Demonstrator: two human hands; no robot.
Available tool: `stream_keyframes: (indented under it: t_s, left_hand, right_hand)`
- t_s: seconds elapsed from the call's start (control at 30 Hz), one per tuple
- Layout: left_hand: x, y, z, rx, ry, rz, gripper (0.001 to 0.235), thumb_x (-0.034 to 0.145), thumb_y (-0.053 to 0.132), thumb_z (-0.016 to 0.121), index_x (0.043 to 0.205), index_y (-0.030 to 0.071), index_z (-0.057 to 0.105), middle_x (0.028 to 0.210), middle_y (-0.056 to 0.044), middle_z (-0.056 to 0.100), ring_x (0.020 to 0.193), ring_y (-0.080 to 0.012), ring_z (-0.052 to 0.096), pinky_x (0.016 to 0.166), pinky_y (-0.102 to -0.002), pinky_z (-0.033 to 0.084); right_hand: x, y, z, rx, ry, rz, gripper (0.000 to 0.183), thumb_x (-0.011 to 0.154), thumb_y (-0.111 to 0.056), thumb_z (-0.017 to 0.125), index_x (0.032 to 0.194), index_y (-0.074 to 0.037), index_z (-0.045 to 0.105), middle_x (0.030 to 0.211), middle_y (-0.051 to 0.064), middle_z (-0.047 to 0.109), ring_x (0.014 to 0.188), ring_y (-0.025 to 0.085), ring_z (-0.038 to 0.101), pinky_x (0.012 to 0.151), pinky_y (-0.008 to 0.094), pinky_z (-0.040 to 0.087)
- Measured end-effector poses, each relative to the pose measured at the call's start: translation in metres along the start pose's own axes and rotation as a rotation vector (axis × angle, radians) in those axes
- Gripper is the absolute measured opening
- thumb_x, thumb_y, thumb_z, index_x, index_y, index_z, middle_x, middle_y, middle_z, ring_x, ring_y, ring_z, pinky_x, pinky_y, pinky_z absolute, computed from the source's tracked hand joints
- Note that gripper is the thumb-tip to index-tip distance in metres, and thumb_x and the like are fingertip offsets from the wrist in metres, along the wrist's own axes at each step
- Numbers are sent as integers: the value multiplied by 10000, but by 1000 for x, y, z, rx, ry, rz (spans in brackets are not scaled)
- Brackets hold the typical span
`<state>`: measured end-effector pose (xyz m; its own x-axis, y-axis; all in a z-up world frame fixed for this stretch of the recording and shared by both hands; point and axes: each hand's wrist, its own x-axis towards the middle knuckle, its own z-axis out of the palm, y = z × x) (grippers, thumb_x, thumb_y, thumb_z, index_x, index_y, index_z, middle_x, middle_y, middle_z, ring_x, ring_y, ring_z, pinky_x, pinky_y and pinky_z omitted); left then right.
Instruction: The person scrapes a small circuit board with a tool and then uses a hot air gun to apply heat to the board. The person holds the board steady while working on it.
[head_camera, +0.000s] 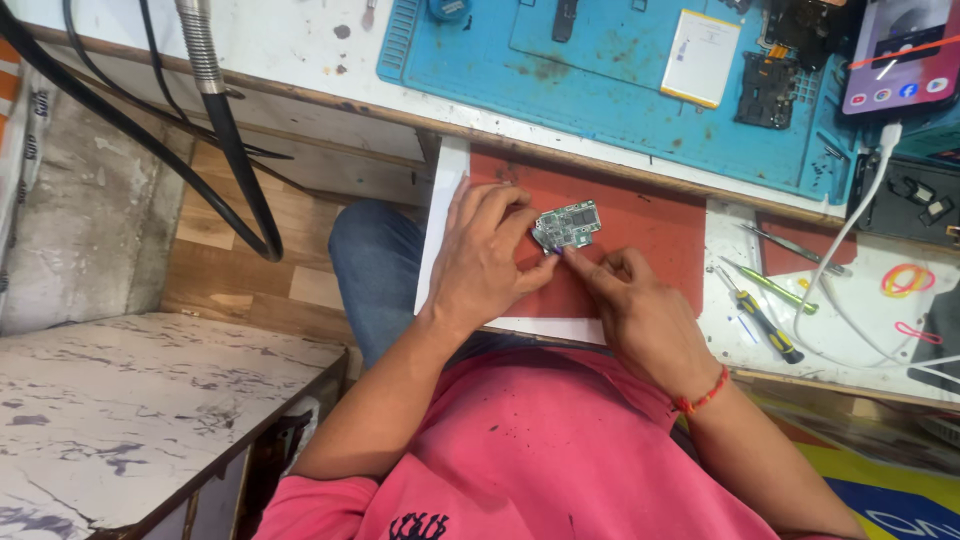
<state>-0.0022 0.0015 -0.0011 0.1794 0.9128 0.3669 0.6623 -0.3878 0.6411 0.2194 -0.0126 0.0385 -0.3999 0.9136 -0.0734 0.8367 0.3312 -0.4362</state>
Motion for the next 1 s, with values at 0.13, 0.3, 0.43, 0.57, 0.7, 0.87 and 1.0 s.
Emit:
stream_keyframes:
  t_s: [0.13,0.3,0.43,0.57,0.7,0.87,1.0]
  left_hand:
    - [-4,1,3,-26,-17,-22,485,730,268,888,1096,6,708,1204,-127,599,1194,-344,542,1095,-485,417]
    - [-4,0,3,-46,-24,-43,509,745,269,878,1140,16,679,1223,-129,597,1208,-341,544,1138,-503,395]
    - [-3,0,0,-22,-7,-9,545,705,272,876,1139,12,671,1192,-118,612,1194,-335,559,1189,-559,342]
    - [-3,2,4,-14,4,-16,578,715,292,893,1160,10,655,1208,-138,600,1196,-350,556,1178,-570,337]
    - [-2,-3,1,-36,16,-22,648,678,264,909,1202,-3,637,1223,-149,590,1192,-361,551,1190,-574,332]
    - [1,0,0,-55,16,-35,627,658,237,920,1186,28,653,1218,-129,593,1191,-352,552,1170,-537,374]
    - [2,-2,-1,-29,24,3,542,655,240,932,1087,18,691,1187,-134,597,1169,-353,544,1103,-519,402]
  right_hand:
    - [-5,-1,-4,-19,27,136,530,938,-29,577,1431,-218,617,1053,134,634,726,379,662,591,486,534]
    - [-1,-3,-1,-17,-6,110,498,945,-68,577,1409,-240,631,1049,142,635,721,375,670,588,487,541]
    - [1,-5,-1,51,-80,-33,589,856,-13,551,1393,-240,634,1046,138,641,743,354,684,616,470,557]
    - [-5,-7,-10,-31,-65,98,544,923,-42,542,1438,-207,589,1045,153,630,747,382,675,625,485,547]
    - [7,-17,-8,22,-110,-26,557,897,-36,543,1439,-158,576,1044,178,617,753,407,670,643,500,547]
    - [9,-14,-2,-40,-93,-24,615,859,11,529,1446,-166,574,1120,185,624,730,403,678,640,497,554]
    - [3,2,-4,-31,-38,52,564,899,-20,552,1431,-202,595,1102,169,632,740,398,676,631,492,553]
